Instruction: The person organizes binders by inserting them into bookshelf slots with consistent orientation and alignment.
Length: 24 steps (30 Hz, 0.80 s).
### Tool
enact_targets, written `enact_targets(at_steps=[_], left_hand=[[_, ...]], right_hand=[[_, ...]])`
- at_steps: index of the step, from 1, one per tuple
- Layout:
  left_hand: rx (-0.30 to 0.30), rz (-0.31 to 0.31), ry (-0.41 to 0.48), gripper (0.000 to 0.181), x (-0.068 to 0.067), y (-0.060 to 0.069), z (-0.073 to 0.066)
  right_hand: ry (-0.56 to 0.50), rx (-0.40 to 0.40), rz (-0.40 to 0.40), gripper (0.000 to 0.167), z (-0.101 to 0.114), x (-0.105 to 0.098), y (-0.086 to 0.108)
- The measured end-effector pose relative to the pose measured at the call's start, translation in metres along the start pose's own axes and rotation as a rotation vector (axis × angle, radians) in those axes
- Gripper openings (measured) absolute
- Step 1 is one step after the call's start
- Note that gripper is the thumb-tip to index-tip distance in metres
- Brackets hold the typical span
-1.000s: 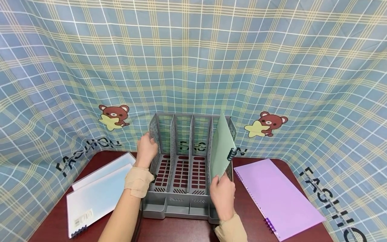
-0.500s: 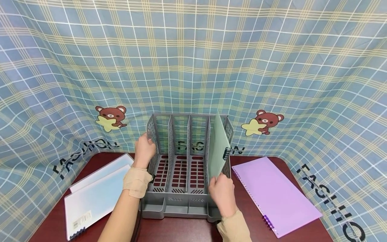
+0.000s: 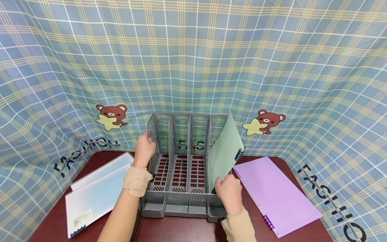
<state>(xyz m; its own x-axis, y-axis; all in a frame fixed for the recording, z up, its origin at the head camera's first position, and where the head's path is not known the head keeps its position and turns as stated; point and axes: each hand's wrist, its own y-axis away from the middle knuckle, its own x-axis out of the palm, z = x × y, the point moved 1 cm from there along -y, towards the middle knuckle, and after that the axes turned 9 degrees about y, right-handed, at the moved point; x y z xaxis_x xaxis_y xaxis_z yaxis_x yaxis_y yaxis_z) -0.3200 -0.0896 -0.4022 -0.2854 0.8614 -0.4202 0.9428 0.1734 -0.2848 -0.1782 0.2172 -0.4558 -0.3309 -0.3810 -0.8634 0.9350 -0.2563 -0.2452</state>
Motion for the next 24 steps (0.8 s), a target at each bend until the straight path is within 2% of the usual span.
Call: enact_targets(at_steps=[5,10,15,24], left_hand=[[-0.027,0.006,-0.009,0.047,0.001,0.0,0.001],[0.016,-0.011,-0.027,0.045,0.001,-0.001,0.0],[0.027,-0.014,-0.025,0.042,0.001,-0.001,-0.001],[0.027,-0.016,-0.008,0.039,0.0,0.001,-0.001]], right_hand=[[-0.006,0.021,0.052,0.043,-0.003,-0.005,-0.001],[-0.009,0.043,0.069,0.044,-0.006,-0.007,-0.003],[-0.003,0.069,0.04,0.044,-0.008,-0.011,-0.002],[-0.025,0.057,-0.015,0.036,-0.013,-0.016,0.002]])
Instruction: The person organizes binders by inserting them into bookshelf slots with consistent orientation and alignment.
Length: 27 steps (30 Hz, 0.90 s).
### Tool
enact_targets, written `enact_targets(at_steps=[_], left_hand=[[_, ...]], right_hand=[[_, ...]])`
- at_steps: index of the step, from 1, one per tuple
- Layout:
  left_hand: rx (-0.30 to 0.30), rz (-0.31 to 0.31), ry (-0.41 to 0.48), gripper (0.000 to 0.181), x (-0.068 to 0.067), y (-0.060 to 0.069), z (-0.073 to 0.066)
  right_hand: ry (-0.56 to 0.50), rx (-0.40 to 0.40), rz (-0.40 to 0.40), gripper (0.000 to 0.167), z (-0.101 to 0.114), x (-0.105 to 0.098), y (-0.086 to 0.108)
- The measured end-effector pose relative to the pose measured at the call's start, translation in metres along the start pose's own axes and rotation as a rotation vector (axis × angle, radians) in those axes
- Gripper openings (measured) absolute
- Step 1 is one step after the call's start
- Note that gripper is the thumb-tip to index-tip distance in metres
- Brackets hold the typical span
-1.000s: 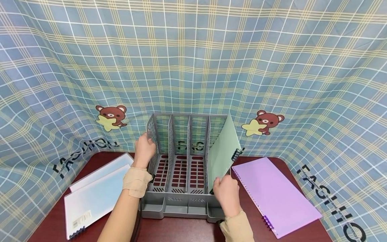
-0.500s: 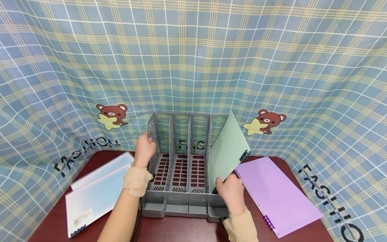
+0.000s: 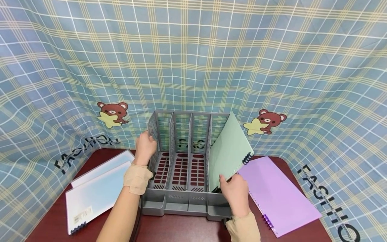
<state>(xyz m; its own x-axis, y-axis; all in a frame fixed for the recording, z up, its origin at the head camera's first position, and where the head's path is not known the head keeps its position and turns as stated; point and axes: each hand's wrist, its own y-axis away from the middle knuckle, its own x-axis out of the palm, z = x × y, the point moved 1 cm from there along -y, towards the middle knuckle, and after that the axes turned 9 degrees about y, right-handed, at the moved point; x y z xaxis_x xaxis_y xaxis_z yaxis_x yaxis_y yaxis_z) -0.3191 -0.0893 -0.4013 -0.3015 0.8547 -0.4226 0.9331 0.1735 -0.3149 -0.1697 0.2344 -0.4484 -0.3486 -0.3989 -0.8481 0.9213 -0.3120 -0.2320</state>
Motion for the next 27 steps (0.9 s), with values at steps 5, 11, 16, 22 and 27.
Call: enact_targets(at_steps=[5,11,16,22,27], left_hand=[[-0.01,-0.004,-0.018,0.043,0.001,0.001,-0.001],[-0.001,0.005,-0.013,0.043,0.001,0.0,0.0],[-0.004,0.019,-0.022,0.041,0.0,0.001,-0.002],[-0.038,0.086,0.0,0.055,-0.008,0.008,-0.02],[-0.019,0.057,0.019,0.064,-0.024,0.021,-0.045]], right_hand=[[-0.016,0.007,-0.021,0.034,-0.002,-0.004,0.002],[-0.029,0.019,-0.016,0.036,-0.002,-0.006,0.004],[-0.017,0.011,-0.013,0.035,-0.003,-0.012,0.007],[-0.026,0.012,0.046,0.033,-0.009,-0.033,0.012],[0.023,0.024,0.042,0.051,-0.02,-0.059,0.016]])
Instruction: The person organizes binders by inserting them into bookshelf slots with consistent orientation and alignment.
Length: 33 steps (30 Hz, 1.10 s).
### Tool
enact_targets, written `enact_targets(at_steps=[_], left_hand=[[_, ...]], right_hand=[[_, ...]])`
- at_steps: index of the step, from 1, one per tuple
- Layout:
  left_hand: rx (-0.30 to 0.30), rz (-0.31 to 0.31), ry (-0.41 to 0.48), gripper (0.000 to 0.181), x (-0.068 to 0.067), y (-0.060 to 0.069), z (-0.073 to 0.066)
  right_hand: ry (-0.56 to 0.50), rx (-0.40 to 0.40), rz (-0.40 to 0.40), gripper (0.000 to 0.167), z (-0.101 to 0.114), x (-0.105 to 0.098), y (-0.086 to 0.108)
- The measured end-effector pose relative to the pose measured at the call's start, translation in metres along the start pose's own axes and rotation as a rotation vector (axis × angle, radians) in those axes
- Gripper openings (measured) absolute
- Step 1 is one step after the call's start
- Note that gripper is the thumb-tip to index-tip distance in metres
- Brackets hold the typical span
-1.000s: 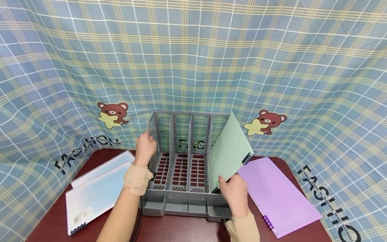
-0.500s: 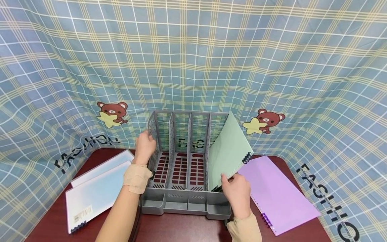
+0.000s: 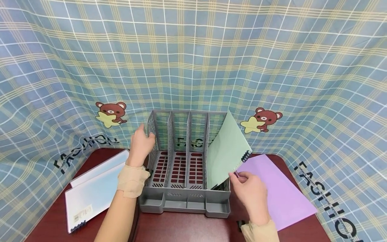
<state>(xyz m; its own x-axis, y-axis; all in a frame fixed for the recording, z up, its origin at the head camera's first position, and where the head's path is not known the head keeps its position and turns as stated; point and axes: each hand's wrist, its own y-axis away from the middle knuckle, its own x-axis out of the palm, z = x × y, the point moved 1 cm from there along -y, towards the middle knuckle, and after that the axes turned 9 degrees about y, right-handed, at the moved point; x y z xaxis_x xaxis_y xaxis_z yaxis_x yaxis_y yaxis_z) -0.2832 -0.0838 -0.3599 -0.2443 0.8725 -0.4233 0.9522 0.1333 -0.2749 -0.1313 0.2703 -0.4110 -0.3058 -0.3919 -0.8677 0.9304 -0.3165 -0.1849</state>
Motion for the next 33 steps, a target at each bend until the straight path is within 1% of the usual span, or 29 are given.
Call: enact_targets(at_steps=[1,3,5,6,9,10,12,15,18,20,23,26,28,30,33], left_hand=[[0.015,-0.01,0.002,0.064,-0.002,0.003,-0.005],[0.057,-0.029,0.004,0.064,-0.006,0.009,-0.017],[0.097,-0.035,0.018,0.063,-0.006,0.016,-0.028],[0.115,-0.028,0.02,0.063,-0.006,0.02,-0.034],[0.157,-0.003,0.013,0.064,0.0,0.035,-0.049],[0.17,0.009,0.003,0.064,0.003,0.04,-0.054],[0.199,0.036,-0.021,0.067,0.011,0.052,-0.062],[0.265,0.091,-0.022,0.076,0.026,0.07,-0.074],[0.35,0.138,0.007,0.085,0.043,0.086,-0.084],[0.431,0.167,0.037,0.087,0.054,0.096,-0.089],[0.57,0.21,0.037,0.092,0.071,0.111,-0.094],[0.726,0.279,-0.022,0.097,0.085,0.127,-0.1],[0.812,0.337,-0.072,0.098,0.092,0.138,-0.106],[0.885,0.394,-0.11,0.095,0.098,0.148,-0.111],[0.958,0.487,-0.164,0.088,0.11,0.165,-0.12]], right_hand=[[0.013,0.007,-0.004,0.055,-0.004,-0.005,0.001],[0.023,0.025,-0.023,0.057,-0.014,-0.014,0.003],[0.026,0.045,-0.075,0.053,-0.026,-0.02,0.007],[0.027,0.051,-0.114,0.049,-0.032,-0.021,0.008],[0.029,0.055,-0.224,0.039,-0.05,-0.023,0.013],[0.031,0.049,-0.245,0.038,-0.056,-0.022,0.014],[0.043,0.045,-0.255,0.04,-0.068,-0.02,0.016],[0.08,0.036,-0.217,0.049,-0.085,-0.017,0.019],[0.134,-0.004,-0.176,0.057,-0.101,-0.013,0.021],[0.164,-0.036,-0.14,0.064,-0.11,-0.008,0.023],[0.194,-0.065,-0.077,0.076,-0.123,0.0,0.027],[0.209,-0.078,-0.014,0.086,-0.132,0.005,0.03],[0.22,-0.085,0.008,0.09,-0.136,0.008,0.031],[0.23,-0.084,0.033,0.093,-0.14,0.011,0.031],[0.248,-0.084,0.063,0.096,-0.146,0.016,0.033]])
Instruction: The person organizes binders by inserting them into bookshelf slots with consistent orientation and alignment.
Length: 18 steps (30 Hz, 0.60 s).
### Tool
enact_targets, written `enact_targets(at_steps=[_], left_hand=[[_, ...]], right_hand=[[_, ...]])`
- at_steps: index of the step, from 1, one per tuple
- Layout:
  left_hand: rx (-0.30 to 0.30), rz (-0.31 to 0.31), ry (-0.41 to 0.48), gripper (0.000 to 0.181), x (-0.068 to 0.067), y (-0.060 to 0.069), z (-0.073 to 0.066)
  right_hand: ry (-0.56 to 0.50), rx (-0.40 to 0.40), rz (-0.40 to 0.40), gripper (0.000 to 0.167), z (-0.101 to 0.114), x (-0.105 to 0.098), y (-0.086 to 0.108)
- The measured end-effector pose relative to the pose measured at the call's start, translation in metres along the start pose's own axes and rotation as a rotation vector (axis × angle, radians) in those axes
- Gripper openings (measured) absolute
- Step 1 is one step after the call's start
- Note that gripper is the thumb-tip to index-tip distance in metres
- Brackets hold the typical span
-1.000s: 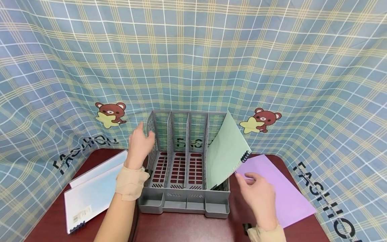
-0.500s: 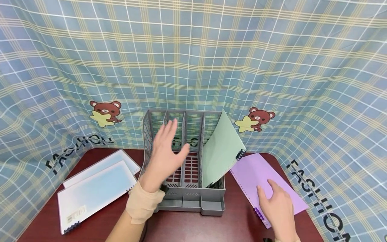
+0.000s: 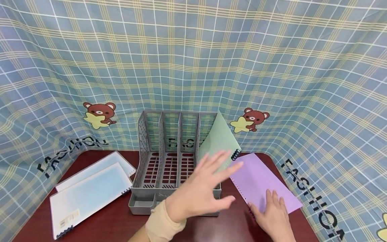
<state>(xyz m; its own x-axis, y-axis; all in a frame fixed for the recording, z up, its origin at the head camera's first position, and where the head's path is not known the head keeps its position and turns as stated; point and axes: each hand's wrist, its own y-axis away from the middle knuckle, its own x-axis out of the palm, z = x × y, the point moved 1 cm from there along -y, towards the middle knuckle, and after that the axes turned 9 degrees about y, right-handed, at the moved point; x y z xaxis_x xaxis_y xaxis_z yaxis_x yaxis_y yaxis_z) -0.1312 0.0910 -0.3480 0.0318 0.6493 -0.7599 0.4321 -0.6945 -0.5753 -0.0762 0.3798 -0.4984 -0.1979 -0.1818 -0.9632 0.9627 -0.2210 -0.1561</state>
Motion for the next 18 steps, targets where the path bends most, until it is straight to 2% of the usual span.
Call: enact_targets(at_steps=[3,5,7,10,12,15,18], left_hand=[[0.054,0.087,-0.025,0.081,0.017,-0.004,-0.015],[0.076,0.164,-0.026,0.08,0.029,-0.008,-0.023],[0.085,0.232,-0.037,0.078,0.042,-0.014,-0.027],[0.079,0.326,-0.071,0.077,0.066,-0.024,-0.026],[0.063,0.352,-0.117,0.076,0.084,-0.03,-0.023],[0.019,0.371,-0.185,0.073,0.112,-0.034,-0.018],[-0.062,0.382,-0.266,0.075,0.139,-0.038,-0.01]], right_hand=[[0.032,-0.034,0.007,0.098,0.0,0.008,0.001],[0.05,-0.075,-0.03,0.096,0.0,0.014,0.002],[0.076,-0.11,-0.041,0.091,0.001,0.018,0.001],[0.092,-0.111,-0.027,0.083,-0.001,0.023,-0.001],[0.101,-0.082,0.03,0.084,-0.003,0.023,-0.003],[0.101,-0.059,0.046,0.089,-0.006,0.025,-0.003],[0.087,-0.072,0.039,0.091,-0.007,0.026,-0.006]])
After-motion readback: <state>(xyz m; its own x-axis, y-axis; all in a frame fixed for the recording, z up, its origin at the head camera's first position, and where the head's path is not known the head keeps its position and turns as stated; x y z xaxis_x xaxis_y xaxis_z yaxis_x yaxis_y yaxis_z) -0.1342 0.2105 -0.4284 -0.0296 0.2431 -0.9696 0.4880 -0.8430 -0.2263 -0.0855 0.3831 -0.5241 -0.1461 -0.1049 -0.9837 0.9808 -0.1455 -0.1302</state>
